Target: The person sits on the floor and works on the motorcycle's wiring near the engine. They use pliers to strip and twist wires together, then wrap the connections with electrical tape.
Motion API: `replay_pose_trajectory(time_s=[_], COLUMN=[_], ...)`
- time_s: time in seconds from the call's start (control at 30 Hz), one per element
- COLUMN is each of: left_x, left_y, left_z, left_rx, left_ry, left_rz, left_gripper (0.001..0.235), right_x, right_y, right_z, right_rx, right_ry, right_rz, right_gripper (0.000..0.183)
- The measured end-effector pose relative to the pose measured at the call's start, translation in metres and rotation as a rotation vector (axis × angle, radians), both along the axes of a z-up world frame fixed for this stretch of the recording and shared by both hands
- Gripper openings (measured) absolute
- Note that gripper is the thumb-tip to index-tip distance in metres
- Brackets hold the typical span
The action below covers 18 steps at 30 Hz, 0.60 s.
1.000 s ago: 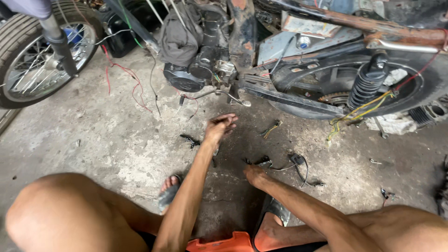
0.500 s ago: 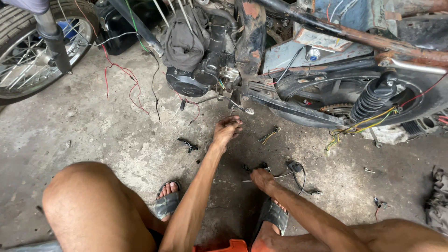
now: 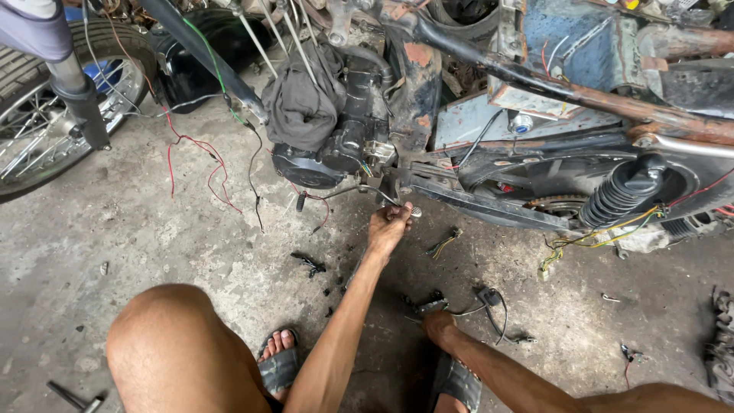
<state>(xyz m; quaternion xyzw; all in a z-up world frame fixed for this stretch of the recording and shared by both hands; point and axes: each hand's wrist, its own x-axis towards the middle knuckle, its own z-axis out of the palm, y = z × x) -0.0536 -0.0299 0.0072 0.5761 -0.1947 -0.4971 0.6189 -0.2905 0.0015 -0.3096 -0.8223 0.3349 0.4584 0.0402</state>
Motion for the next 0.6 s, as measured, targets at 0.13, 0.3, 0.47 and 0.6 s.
replay_pose_trajectory(time_s=[0.13, 0.3, 0.47, 0.6], left_x=[0.007, 0.016, 0.048, 0.063], left_y=[0.005, -0.013, 0.023, 0.034], left_z=[0.005, -0.047, 0.024, 0.065], left_rx=[0.072, -0.148, -0.136, -0.202], left_ry=[-0.064, 0.106, 0.128, 0.236], left_rz=[-0.062, -0.022, 0.06, 0.188], left_gripper=[0.019, 0.013, 0.013, 0.034], right_x=[0.003, 0.011, 0.045, 0.056], right_y=[-0.004, -0.009, -0.013, -0.049], right_z=[-0.008, 0.002, 0.099, 0.214], right_rx=[-0.037, 0.259, 0.097, 0.034], right_ry=[-0.042, 0.185, -0.01, -0.355], right_rz=[-0.038, 0.486, 0.112, -0.032], right_gripper=[0.032, 0.031, 0.02, 0.016])
